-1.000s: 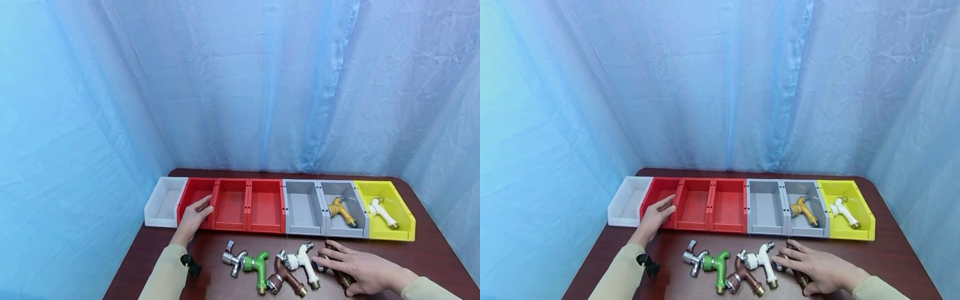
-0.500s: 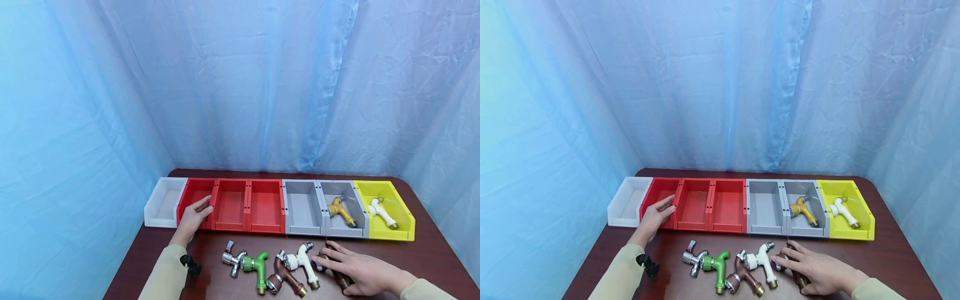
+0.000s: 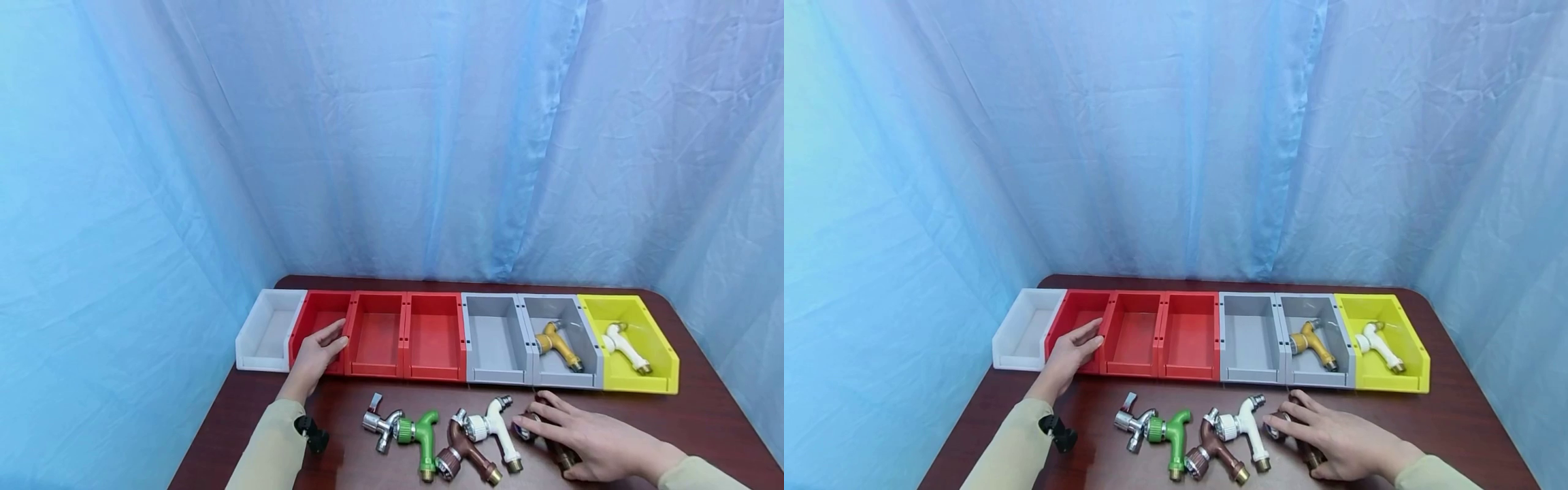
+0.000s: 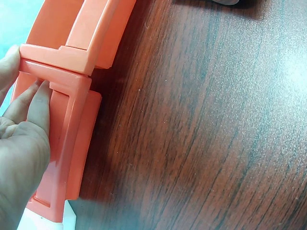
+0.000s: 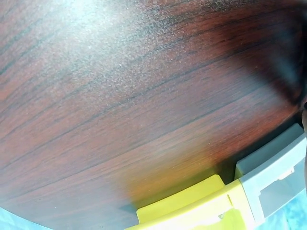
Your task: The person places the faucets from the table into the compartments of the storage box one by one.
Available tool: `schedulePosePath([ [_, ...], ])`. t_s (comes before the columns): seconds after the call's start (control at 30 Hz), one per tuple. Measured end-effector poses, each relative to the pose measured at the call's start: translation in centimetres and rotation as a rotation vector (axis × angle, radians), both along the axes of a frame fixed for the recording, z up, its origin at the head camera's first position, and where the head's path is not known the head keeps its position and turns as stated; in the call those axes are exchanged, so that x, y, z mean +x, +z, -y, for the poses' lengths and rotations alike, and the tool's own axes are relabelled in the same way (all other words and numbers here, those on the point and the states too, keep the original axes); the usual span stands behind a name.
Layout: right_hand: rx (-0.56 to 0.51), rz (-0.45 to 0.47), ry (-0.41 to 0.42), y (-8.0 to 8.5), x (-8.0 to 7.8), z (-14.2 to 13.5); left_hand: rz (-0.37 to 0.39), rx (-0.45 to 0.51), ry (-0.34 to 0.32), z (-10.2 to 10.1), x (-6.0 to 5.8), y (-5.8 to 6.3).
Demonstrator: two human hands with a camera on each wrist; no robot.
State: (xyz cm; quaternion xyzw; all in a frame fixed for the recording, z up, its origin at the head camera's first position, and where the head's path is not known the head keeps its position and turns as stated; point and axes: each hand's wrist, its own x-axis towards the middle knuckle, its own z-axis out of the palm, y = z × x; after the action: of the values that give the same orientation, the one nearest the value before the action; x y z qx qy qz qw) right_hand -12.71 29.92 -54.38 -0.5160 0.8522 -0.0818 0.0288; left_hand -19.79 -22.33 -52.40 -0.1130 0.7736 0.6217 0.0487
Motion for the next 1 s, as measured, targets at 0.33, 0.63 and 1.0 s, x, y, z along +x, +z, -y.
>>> schedulePosePath([
  [0.33,-0.010,-0.014,0.026,0.7,-0.4,0.1,0.008,-0.005,-0.001,0.0,-0.2,-0.2],
  [0.63,-0.007,-0.061,0.004,1.3,-0.8,-0.1,0.014,0.001,-0.010,0.1,-0.3,-0.2],
  [1.0,-0.018,-0.114,-0.017,2.4,-1.4,0.1,0.023,0.001,-0.003,0.0,-0.2,0.0],
])
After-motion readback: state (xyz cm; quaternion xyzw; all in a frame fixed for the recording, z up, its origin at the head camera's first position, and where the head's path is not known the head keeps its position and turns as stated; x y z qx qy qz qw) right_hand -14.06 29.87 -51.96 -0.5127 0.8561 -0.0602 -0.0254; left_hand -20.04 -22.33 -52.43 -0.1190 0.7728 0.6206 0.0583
